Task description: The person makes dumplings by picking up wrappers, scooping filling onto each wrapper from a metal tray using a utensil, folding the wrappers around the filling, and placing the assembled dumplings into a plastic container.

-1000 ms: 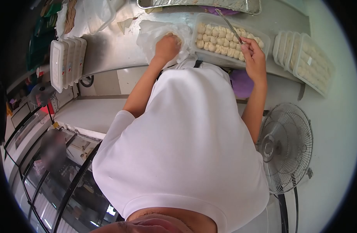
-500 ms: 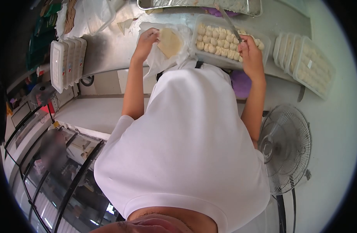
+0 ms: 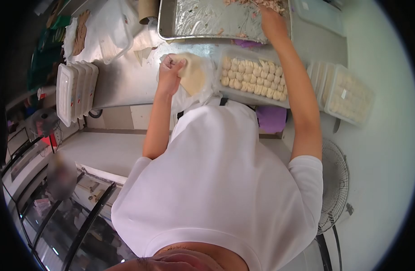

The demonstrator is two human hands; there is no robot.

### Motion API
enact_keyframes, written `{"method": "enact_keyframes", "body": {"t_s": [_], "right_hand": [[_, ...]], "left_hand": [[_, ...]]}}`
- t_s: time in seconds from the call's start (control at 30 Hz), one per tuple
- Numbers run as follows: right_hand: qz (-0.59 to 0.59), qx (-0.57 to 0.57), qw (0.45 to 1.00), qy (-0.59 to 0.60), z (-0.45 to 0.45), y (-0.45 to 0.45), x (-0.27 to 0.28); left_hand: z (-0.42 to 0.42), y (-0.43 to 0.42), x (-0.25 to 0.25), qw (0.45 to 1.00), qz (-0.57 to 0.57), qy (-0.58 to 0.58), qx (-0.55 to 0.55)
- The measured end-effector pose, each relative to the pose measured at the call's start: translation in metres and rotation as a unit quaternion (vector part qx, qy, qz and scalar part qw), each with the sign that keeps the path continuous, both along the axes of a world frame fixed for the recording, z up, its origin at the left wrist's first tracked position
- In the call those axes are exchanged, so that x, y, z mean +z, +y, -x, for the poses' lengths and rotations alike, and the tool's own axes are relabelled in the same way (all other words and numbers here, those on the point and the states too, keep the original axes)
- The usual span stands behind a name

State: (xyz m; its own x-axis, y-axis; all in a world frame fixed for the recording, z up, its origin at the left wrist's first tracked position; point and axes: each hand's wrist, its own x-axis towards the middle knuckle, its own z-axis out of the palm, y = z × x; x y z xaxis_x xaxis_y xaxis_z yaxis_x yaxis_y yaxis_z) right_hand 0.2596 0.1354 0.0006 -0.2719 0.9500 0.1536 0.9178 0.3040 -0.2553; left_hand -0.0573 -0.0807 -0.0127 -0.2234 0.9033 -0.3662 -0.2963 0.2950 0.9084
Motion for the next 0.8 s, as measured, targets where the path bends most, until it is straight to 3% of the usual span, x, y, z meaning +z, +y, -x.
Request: {"method": "enact_keyframes", "body": {"t_s": [0.07,0.17,0.23,0.27,0.3,0.33,0.37,0.4,0.43,0.47,0.5,0.57,0.7,0.8], "right_hand": [[-0.035,0.035,0.997,-0.058,0.000,0.046,-0.043],[-0.008,0.060,0.993,-0.101,0.030,0.057,-0.030],[-0.025,0.085,0.992,-0.092,0.030,0.055,-0.031],[-0.042,0.102,0.990,-0.083,0.027,0.052,-0.032],[-0.035,0.111,0.990,-0.084,0.020,0.050,-0.034],[-0.043,0.137,0.987,-0.073,0.010,0.049,-0.034],[-0.052,0.161,0.984,-0.061,0.001,0.049,-0.035],[-0.046,0.166,0.983,-0.062,-0.006,0.047,-0.033],[0.046,0.168,0.984,-0.038,-0.014,0.044,-0.029],[0.136,0.166,0.977,-0.014,-0.019,0.043,-0.025],[0.139,0.163,0.977,-0.015,-0.025,0.041,-0.021],[0.178,0.264,0.948,0.022,-0.038,0.034,-0.013],[0.206,0.216,0.954,-0.008,-0.042,0.017,0.013],[0.143,0.223,0.964,-0.031,-0.052,0.011,0.013]], "left_hand": [[-0.003,0.001,0.001,1.000,-0.008,-0.002,0.010],[-0.006,-0.003,0.013,0.997,-0.023,-0.067,0.039],[0.004,-0.012,-0.001,0.978,-0.024,-0.159,0.135],[0.015,-0.017,-0.016,0.976,-0.018,-0.159,0.144],[0.029,-0.023,-0.037,0.987,-0.050,-0.083,0.131],[0.032,-0.025,-0.037,0.990,-0.080,-0.007,0.116],[0.033,-0.028,-0.036,0.990,-0.073,-0.008,0.123],[0.030,-0.019,-0.008,0.973,-0.066,-0.151,0.161],[0.029,-0.012,0.010,0.935,-0.060,-0.289,0.194],[0.029,-0.009,0.012,0.935,-0.058,-0.291,0.195],[0.027,-0.006,0.013,0.924,-0.051,-0.320,0.202],[0.022,0.002,0.014,0.913,-0.039,-0.351,0.203],[0.012,0.016,0.018,0.906,-0.028,-0.383,0.178],[0.006,0.020,0.010,0.912,-0.004,-0.369,0.177]]}}
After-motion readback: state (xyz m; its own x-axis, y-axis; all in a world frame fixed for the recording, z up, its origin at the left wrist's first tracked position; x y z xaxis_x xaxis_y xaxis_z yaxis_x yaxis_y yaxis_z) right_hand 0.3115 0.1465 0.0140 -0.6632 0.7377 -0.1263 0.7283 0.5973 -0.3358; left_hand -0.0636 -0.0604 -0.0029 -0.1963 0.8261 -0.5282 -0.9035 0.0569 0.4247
